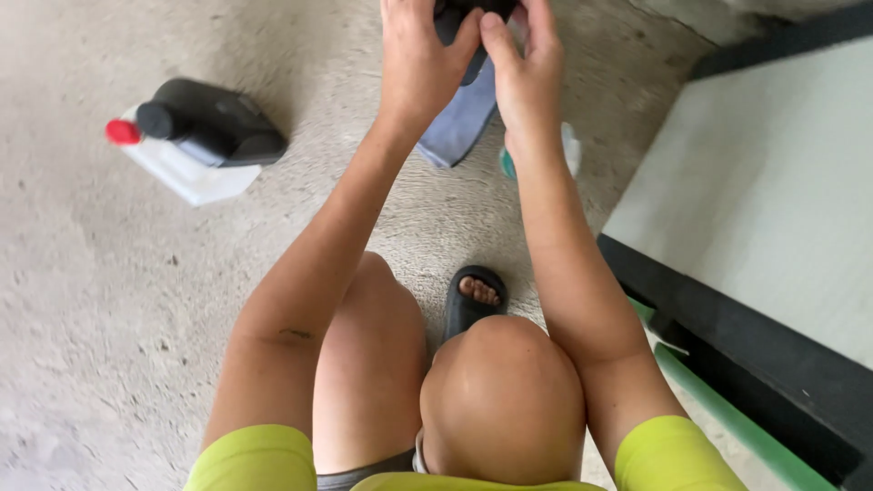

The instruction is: Cleaning and wiping down several plastic liquid containers with a spray and a cloth.

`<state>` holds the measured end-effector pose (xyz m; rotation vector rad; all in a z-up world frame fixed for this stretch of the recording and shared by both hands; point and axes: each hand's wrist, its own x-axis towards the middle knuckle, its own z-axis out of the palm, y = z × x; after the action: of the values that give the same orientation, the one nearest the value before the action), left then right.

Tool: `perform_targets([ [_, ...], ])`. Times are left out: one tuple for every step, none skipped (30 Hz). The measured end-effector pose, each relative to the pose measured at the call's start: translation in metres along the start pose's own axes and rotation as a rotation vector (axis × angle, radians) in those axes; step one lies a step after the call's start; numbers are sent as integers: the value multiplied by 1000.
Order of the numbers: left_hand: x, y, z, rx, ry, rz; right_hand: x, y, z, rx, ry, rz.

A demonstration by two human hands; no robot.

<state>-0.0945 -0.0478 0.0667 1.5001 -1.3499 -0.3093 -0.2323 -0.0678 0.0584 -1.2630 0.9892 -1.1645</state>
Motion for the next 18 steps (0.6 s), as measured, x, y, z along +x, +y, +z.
perform_targets([
  [-3, -9, -16, 17, 27, -14, -1, 9, 15, 5, -34, 3],
  [-7, -17, -31, 56, 25, -40, -2, 17, 30, 9, -63, 2],
  [-12, -25, -47, 96, 20, -67, -5, 26, 44, 16, -88, 2],
  [-18, -36, -61, 114, 44, -80, -10, 29, 59, 24, -120, 6],
  [-24, -47, -74, 144, 43, -112, -14, 32, 72, -9, -159, 44],
  [-30, -57, -87, 173, 43, -145, -19, 35, 84, -43, -198, 81],
  [-38, -64, -98, 188, 63, -158, -22, 46, 94, -38, -226, 84],
  [-46, -70, -109, 194, 67, -183, -26, 57, 105, 6, -254, 87],
  [-52, -76, -119, 198, 71, -202, -28, 68, 115, 49, -280, 87],
  [-56, -80, -126, 210, 92, -211, -31, 68, 125, 54, -305, 87],
  [-61, -84, -133, 206, 92, -250, -35, 68, 132, 2, -318, 80],
  [-67, -86, -139, 202, 94, -289, -40, 67, 140, -49, -331, 72],
  [-71, -92, -142, 211, 111, -299, -41, 79, 144, -47, -354, 73],
  [-75, -98, -144, 231, 122, -304, -41, 90, 148, -37, -357, 56],
  [-78, -104, -145, 250, 131, -306, -42, 101, 152, -27, -357, 37],
  [-79, -105, -149, 257, 146, -314, -43, 102, 155, -25, -375, 37],
  [-80, -105, -151, 246, 151, -323, -43, 103, 157, -66, -377, 8],
  [-81, -105, -153, 234, 157, -331, -43, 104, 158, -106, -379, -22],
])
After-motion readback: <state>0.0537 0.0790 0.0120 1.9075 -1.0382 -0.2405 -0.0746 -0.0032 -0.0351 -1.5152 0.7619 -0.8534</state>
